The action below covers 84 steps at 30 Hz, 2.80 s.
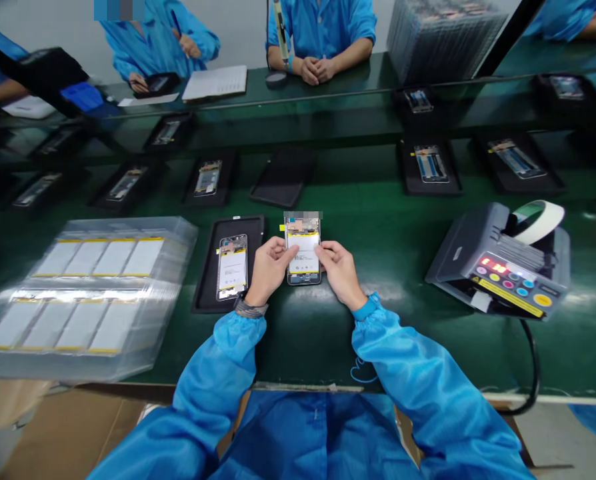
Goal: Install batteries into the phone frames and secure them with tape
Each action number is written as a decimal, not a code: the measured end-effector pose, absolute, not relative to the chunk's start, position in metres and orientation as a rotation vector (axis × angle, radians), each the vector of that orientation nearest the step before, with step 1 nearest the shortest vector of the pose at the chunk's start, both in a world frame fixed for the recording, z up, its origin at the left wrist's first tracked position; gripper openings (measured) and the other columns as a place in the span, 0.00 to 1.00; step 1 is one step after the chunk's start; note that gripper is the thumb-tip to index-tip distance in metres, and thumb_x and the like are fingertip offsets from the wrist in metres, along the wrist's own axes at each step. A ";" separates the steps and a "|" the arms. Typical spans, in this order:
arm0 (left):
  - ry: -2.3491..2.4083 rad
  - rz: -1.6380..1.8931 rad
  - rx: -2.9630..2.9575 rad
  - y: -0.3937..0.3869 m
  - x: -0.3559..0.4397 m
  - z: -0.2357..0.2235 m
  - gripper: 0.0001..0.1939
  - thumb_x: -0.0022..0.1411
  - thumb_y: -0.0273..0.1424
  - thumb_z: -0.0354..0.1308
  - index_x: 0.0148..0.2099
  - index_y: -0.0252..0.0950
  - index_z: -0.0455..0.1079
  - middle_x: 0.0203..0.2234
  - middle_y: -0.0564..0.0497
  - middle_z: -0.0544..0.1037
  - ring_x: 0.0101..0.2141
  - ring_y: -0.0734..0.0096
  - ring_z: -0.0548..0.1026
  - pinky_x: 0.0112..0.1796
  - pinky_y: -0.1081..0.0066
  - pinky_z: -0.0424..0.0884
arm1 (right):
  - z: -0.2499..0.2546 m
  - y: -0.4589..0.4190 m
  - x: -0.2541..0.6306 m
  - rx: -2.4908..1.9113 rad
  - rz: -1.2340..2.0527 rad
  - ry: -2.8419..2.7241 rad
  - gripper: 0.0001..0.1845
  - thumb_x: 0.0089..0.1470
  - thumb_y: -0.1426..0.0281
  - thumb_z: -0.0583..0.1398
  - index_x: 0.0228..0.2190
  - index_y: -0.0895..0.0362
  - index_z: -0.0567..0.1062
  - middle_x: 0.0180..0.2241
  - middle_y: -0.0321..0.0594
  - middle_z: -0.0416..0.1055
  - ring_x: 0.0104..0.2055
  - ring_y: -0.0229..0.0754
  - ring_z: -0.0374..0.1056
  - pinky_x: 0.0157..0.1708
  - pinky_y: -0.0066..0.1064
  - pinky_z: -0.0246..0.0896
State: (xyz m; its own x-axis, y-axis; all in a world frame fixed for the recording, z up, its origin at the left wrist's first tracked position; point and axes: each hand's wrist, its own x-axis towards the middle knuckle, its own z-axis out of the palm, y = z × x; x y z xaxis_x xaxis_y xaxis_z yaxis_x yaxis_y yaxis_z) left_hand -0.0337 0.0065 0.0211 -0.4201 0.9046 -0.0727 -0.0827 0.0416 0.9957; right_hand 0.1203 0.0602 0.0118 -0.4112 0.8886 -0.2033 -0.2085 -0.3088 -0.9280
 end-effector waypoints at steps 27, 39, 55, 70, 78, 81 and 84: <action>1.736 1.543 0.865 -0.001 0.014 0.012 0.17 0.65 0.44 0.62 0.42 0.34 0.77 0.31 0.50 0.78 0.30 0.70 0.72 0.32 0.74 0.68 | 0.008 0.046 0.120 -1.043 1.502 -1.433 0.19 0.61 0.50 0.62 0.40 0.53 0.73 0.26 0.35 0.74 0.24 0.39 0.68 0.21 0.27 0.59; 1.747 1.542 0.893 -0.004 0.015 0.023 0.15 0.63 0.41 0.64 0.34 0.33 0.77 0.26 0.51 0.76 0.28 0.71 0.70 0.31 0.73 0.66 | 0.012 0.041 0.123 -1.038 1.388 -1.461 0.15 0.61 0.54 0.63 0.35 0.53 0.73 0.26 0.36 0.73 0.25 0.39 0.66 0.24 0.30 0.57; 1.623 1.546 0.798 -0.004 0.014 0.021 0.17 0.57 0.44 0.68 0.29 0.33 0.75 0.24 0.52 0.75 0.25 0.74 0.67 0.27 0.74 0.64 | 0.023 0.034 0.124 -1.095 1.142 -1.531 0.13 0.60 0.60 0.63 0.30 0.55 0.71 0.24 0.34 0.71 0.24 0.36 0.65 0.25 0.28 0.56; 1.649 1.561 0.888 -0.006 0.014 0.030 0.15 0.60 0.41 0.66 0.32 0.33 0.77 0.25 0.51 0.77 0.26 0.72 0.69 0.28 0.73 0.66 | 0.017 0.035 0.124 -1.045 1.118 -1.537 0.15 0.63 0.57 0.61 0.32 0.56 0.72 0.23 0.33 0.71 0.23 0.35 0.63 0.23 0.27 0.56; 1.709 1.540 0.904 -0.007 0.015 0.031 0.17 0.59 0.42 0.65 0.28 0.33 0.74 0.22 0.52 0.74 0.25 0.73 0.68 0.27 0.74 0.64 | 0.019 0.037 0.125 -1.098 1.010 -1.596 0.14 0.59 0.61 0.63 0.27 0.56 0.70 0.21 0.33 0.70 0.22 0.34 0.62 0.23 0.27 0.54; 1.708 1.528 0.875 -0.007 0.015 0.030 0.18 0.59 0.43 0.65 0.26 0.34 0.72 0.20 0.53 0.71 0.24 0.74 0.65 0.24 0.74 0.61 | 0.018 0.039 0.125 -1.115 1.025 -1.596 0.15 0.59 0.61 0.63 0.27 0.56 0.70 0.20 0.32 0.69 0.22 0.34 0.61 0.23 0.27 0.54; 1.677 1.521 0.863 -0.006 0.014 0.028 0.18 0.60 0.43 0.65 0.27 0.33 0.71 0.21 0.53 0.71 0.24 0.74 0.65 0.24 0.74 0.61 | 0.015 0.040 0.125 -1.078 1.058 -1.585 0.14 0.60 0.60 0.63 0.29 0.57 0.72 0.22 0.33 0.70 0.22 0.35 0.62 0.23 0.28 0.54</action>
